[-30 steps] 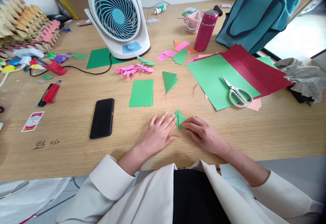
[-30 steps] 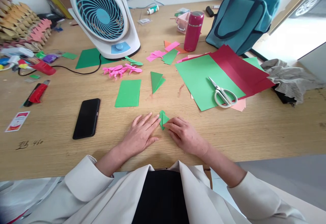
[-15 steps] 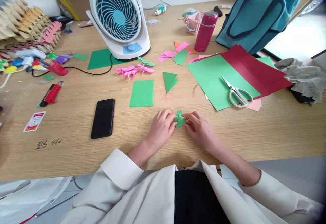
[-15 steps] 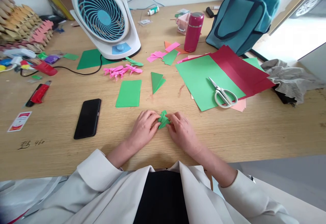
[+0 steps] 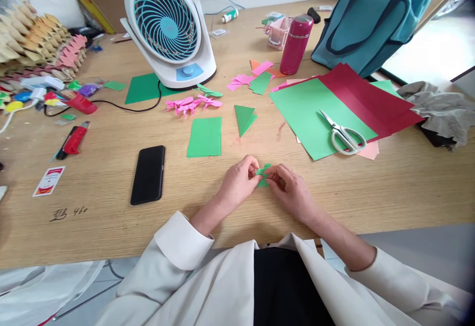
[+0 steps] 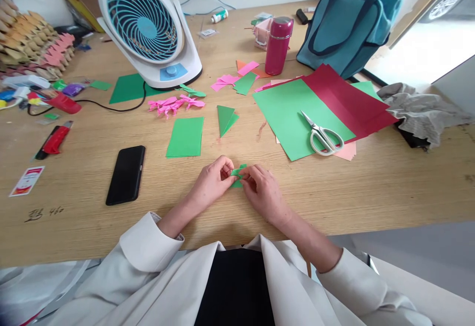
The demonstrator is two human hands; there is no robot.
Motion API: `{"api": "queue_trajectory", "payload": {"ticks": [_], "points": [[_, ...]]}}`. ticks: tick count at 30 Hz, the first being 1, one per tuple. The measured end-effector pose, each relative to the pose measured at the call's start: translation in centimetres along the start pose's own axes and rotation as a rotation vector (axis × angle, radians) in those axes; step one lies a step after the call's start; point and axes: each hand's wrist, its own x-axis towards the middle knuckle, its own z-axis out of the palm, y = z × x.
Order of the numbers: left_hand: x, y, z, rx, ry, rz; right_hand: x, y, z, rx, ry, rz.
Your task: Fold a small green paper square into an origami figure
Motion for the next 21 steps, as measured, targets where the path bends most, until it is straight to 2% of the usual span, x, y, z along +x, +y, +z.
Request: {"api": "queue_trajectory", "payload": {"ticks": [4, 7, 11, 14, 21], "points": [[0.3, 0.4, -0.2, -0.105, -0.064, 0.068, 0.4, 0.5, -0.6, 0.035, 0.19, -0.052], [0.4, 0.7, -0.1, -0.138, -0.141, 0.113, 0.8, 0.5, -1.1, 0.117, 0.095, -0.031], [0.4, 0.9, 0.1, -0.147, -0.156, 0.134, 1.2, 0.2, -1.4, 0.237, -0.08, 0.037], [0.3, 0.8, 0.1, -0.2, -0.153, 0.119, 1.3, 0.5, -1.5, 0.305, -0.07, 0.088], [0.2, 0.4, -0.1, -0.288, -0.106, 0.05, 1.3, 2.0, -1.3, 0.494, 0.062, 0.229]]}}
